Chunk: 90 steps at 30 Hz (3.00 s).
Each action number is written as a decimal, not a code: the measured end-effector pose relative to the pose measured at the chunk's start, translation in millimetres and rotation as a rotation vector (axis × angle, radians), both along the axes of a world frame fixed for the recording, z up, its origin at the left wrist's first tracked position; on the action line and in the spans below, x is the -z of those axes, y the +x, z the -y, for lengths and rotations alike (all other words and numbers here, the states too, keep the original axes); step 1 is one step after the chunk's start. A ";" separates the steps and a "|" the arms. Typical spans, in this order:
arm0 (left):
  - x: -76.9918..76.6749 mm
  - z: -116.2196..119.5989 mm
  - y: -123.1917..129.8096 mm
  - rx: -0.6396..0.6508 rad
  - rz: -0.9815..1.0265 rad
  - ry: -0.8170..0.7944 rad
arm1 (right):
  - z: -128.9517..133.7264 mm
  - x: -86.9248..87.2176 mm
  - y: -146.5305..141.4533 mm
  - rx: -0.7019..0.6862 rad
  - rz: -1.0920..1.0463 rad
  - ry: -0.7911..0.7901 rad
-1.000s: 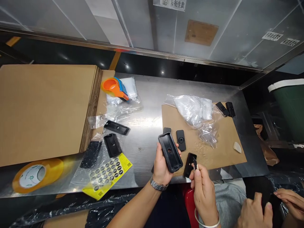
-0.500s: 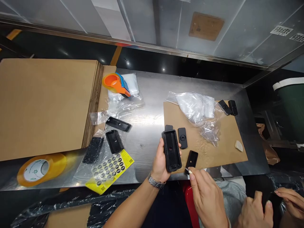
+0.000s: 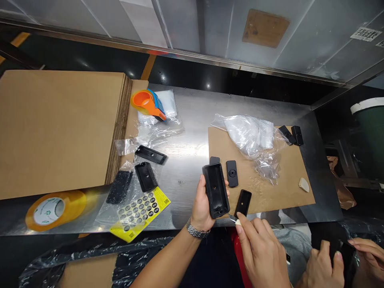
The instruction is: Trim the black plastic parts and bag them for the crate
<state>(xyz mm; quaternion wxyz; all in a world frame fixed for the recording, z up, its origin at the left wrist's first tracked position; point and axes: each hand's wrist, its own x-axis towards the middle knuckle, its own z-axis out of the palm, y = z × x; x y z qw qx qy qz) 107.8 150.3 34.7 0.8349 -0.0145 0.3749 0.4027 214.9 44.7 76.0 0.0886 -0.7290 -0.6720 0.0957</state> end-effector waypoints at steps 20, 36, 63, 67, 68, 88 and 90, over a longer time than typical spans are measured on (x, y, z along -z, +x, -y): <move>-3.0 3.2 -8.2 0.049 -0.064 0.007 | -3.6 -2.6 -4.0 -0.041 0.086 0.025; -6.1 -3.6 -10.5 0.045 -0.181 -0.032 | -9.6 -3.5 -7.2 -0.059 0.119 0.031; 9.5 -17.7 -11.0 0.357 -0.101 -0.158 | -28.6 2.8 13.1 -0.153 0.046 -0.089; 8.5 -17.6 -7.9 0.349 -0.148 -0.130 | -29.8 0.9 11.0 -0.156 0.077 -0.077; 8.4 -17.5 -7.1 0.346 -0.157 -0.126 | -29.5 0.9 10.4 -0.153 0.084 -0.080; 14.3 -16.1 -2.7 0.273 -0.161 -0.114 | -26.0 9.4 16.0 -0.099 -0.060 -0.328; 13.6 -17.6 -2.9 0.223 -0.118 -0.100 | -26.1 11.2 19.6 -0.033 -0.265 -0.393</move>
